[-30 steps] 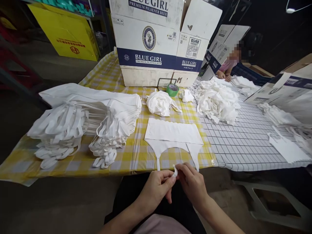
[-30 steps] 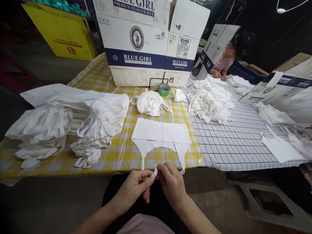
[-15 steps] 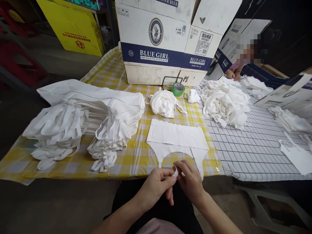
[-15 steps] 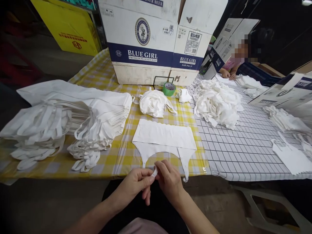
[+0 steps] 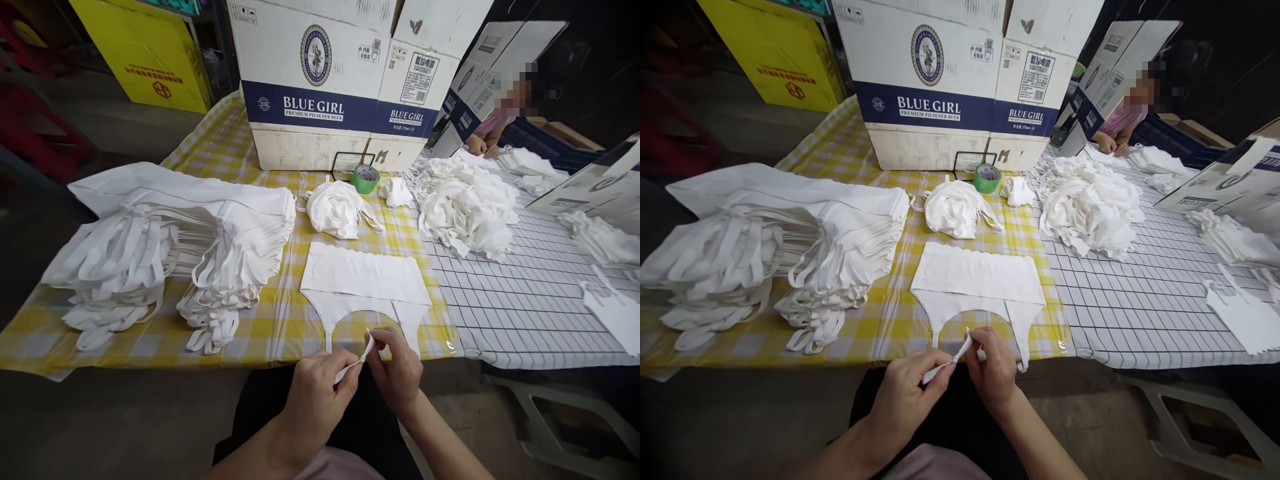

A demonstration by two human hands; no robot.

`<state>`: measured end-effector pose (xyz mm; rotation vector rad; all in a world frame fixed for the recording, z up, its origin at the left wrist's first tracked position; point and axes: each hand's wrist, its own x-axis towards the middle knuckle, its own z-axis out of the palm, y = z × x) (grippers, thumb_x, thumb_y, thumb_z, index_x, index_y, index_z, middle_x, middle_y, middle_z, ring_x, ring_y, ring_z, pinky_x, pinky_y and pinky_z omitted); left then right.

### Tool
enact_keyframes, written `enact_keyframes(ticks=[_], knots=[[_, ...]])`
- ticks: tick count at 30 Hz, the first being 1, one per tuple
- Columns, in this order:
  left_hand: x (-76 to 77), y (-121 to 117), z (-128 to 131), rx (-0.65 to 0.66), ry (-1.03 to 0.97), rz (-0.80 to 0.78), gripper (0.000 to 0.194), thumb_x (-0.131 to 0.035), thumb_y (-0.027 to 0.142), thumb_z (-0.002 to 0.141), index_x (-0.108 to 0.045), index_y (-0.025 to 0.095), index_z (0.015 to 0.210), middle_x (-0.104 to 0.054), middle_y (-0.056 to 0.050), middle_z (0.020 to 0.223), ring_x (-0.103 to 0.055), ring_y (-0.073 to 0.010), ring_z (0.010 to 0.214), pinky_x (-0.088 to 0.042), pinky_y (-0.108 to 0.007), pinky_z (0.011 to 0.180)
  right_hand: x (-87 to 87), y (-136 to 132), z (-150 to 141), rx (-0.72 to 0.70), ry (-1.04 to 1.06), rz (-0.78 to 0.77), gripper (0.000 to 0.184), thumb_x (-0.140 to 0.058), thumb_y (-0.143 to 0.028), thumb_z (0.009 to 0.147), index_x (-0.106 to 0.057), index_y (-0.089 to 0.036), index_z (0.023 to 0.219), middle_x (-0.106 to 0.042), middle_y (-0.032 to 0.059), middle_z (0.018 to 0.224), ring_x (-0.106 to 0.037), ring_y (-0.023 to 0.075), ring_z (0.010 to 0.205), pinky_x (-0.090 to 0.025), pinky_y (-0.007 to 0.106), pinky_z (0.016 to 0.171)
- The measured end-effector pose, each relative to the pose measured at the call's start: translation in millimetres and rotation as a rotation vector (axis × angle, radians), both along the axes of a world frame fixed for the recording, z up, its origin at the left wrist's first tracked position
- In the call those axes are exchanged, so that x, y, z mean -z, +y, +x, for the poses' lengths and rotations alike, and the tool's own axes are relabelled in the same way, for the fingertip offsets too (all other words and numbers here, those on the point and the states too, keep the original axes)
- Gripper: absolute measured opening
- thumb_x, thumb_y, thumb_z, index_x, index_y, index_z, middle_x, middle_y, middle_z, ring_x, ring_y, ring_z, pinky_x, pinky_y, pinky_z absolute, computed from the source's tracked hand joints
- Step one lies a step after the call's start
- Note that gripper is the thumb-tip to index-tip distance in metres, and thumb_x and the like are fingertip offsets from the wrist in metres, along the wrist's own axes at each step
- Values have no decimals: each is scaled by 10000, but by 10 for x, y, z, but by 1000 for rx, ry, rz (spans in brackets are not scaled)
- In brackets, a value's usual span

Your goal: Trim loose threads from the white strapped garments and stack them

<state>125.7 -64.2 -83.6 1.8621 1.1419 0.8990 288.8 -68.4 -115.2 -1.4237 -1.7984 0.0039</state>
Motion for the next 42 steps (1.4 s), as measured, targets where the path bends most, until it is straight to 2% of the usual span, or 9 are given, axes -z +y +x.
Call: enact_keyframes(ticks=[5, 8, 12, 18, 23, 26, 33, 37, 42], knots=[[82, -49, 71, -14, 89, 545, 126, -525, 41, 784, -587, 144, 823, -569, 10, 573, -531, -107, 542, -458, -267, 632, 91, -17, -78, 14, 270, 76, 236, -526, -44, 759, -466, -222, 901, -591, 13, 812, -575, 129, 691, -470, 241, 584], [95, -20, 57, 45, 209, 735, 161, -528, 35, 786, -590, 104, 918, -552, 2, 570, -528, -115, 554, -487, -307, 670, 96, -41, -123, -1, 602, -94, 224, -507, -101, 800, -434, -228, 970, -561, 44, 928, -564, 135, 703, -475, 263, 567], [74, 35, -35, 125, 315, 844, 169, -525, 73, 807, -596, 97, 959, -569, -20, 608, -559, -135, 606, -500, -357, 740, 14, -121, -98, -20, 884, -416, 235, -409, -150, 857, -414, -221, 1081, -528, 65, 1008, -484, 77, 546, -453, 235, 495], [74, 84, -80, 151, 351, 824, 191, -541, 66, 793, -601, 101, 971, -584, -30, 626, -568, -144, 635, -480, -356, 785, 90, -248, 5, -17, 686, -401, 261, -450, -123, 810, -448, -217, 1053, -521, 54, 963, -507, 99, 619, -462, 232, 516], [112, 70, -7, 70, 266, 678, 179, -535, 32, 777, -608, 130, 908, -564, -6, 583, -534, -126, 574, -458, -339, 769, 219, -278, 27, 195, 313, -73, 313, -556, -107, 772, -479, -214, 1055, -463, -3, 749, -438, 109, 582, -444, 248, 535], [85, 68, 36, -7, 172, 425, 129, -521, 73, 796, -611, 166, 805, -600, -9, 609, -548, -134, 592, -447, -314, 731, 238, -280, 28, 198, 139, 40, 313, -602, -98, 762, -482, -217, 1026, -463, -28, 650, -438, 110, 534, -418, 236, 506], [-36, 105, 99, -41, 16, -358, 256, -541, 348, 812, -595, 184, 623, -606, 5, 555, -536, -127, 524, -385, -227, 532, 271, -140, -17, 51, -137, -37, 292, -535, -131, 815, -494, -198, 1097, -575, 24, 682, -522, 147, 583, -425, 267, 555], [-20, 103, 118, -36, -95, -557, 271, -553, 383, 795, -592, 168, 633, -582, 12, 495, -528, -120, 479, -377, -212, 511, 254, -30, -56, 35, -126, -28, 277, -516, -142, 818, -508, -191, 1091, -567, 26, 677, -526, 153, 599, -415, 269, 556], [14, 117, 105, 0, -152, -628, 277, -528, 399, 813, -583, 166, 673, -581, 11, 490, -522, -119, 476, -383, -216, 518, 212, 60, -80, -14, -16, -106, 222, -435, -116, 844, -540, -194, 1024, -577, 35, 703, -542, 155, 637, -432, 273, 579]])
